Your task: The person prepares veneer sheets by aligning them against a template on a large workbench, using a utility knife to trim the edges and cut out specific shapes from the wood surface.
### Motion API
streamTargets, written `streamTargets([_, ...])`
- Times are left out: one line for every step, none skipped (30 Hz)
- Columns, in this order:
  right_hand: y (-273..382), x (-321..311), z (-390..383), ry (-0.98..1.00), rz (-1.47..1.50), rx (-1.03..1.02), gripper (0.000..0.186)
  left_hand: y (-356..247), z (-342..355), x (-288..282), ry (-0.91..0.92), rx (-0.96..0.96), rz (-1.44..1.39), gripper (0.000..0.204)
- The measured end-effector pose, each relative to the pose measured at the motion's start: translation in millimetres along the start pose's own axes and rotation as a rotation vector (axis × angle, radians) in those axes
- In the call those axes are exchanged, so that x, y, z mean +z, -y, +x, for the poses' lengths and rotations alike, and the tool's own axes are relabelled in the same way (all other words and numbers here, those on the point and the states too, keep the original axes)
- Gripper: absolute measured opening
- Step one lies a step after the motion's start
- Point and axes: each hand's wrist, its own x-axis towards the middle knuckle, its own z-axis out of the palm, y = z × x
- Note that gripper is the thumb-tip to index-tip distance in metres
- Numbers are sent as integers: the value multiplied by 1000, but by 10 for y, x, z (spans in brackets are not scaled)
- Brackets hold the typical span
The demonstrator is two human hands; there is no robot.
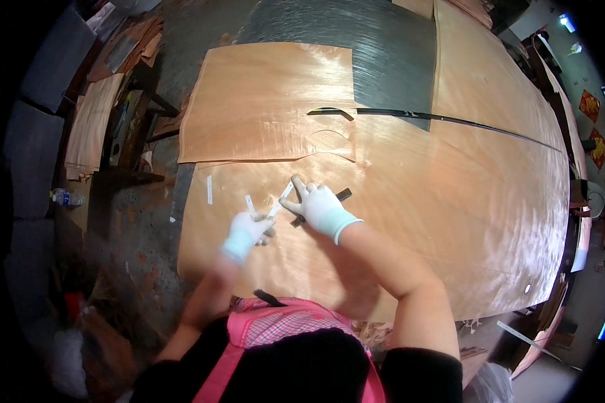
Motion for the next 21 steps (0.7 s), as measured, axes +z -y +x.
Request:
streamTargets([-6, 7, -4, 0, 0, 2, 60, 13, -4, 55, -58, 70, 79, 25])
streamTargets([10, -17, -2, -2, 6, 6, 60, 32, -12, 76, -117, 137, 157, 24])
streamTargets([28, -31, 0, -5, 12, 11, 60, 59, 28, 45, -118, 136, 157, 24])
streamTargets([50, -29, 6, -4, 13, 10, 60, 84, 99, -27, -290, 331, 648, 24])
streamTargets([44, -32, 11, 12, 9, 17, 60, 62, 165, -109, -459, 533, 1143, 26])
streamTargets([24, -23, 12, 26, 7, 24, 61, 10, 198, -263, -457, 541, 1148, 26])
streamTargets([-4, 4, 8, 22, 8, 33, 61, -53, 222, -456, -543, 549, 1182, 25])
streamTargets([4, 7, 12, -14, 16, 27, 60, -73, 214, -562, -635, 548, 1214, 24])
streamTargets([5, 11, 7, -49, 24, 23, 59, -68, 228, -542, -636, 550, 1218, 24])
streamTargets([-13, 17, -29, -53, 27, 27, 59, -64, 252, -488, -428, 476, 673, 23])
streamTargets([-10, -72, -78, -77, 121, 11, 59, -50, 260, -445, -220, 378, 132, 22])
streamTargets([-31, -109, -119, -99, 215, 4, 58, -93, 225, -333, -216, 380, 138, 22])
streamTargets([10, -44, -169, -218, 238, 0, 56, -128, 183, -197, -126, 320, 68, 21])
streamTargets([95, 41, -268, -333, 258, -4, 54, -167, 140, -64, -33, 257, -7, 20])
streamTargets([190, 36, -400, -375, 290, -43, 51, -184, 138, 22, 43, 207, 57, 21])
streamTargets([259, 44, -508, -335, 306, -61, 45, -188, 169, 120, 53, 203, 56, 21])
streamTargets([312, 71, -596, -256, 374, -53, 44, -207, 196, 224, 105, 231, 123, 22])
streamTargets([337, 84, -662, -177, 442, -45, 43, -225, 220, 329, 156, 260, 189, 22])
streamTargets([334, 85, -724, -83, 426, -17, 53, -237, 238, 432, 205, 277, 164, 23])
streamTargets([321, 97, -744, -85, 429, -10, 53, -253, 277, 519, 210, 277, 169, 23])
streamTargets([299, 118, -757, -45, 473, 74, 52, -249, 345, 600, 193, 232, 161, 23])
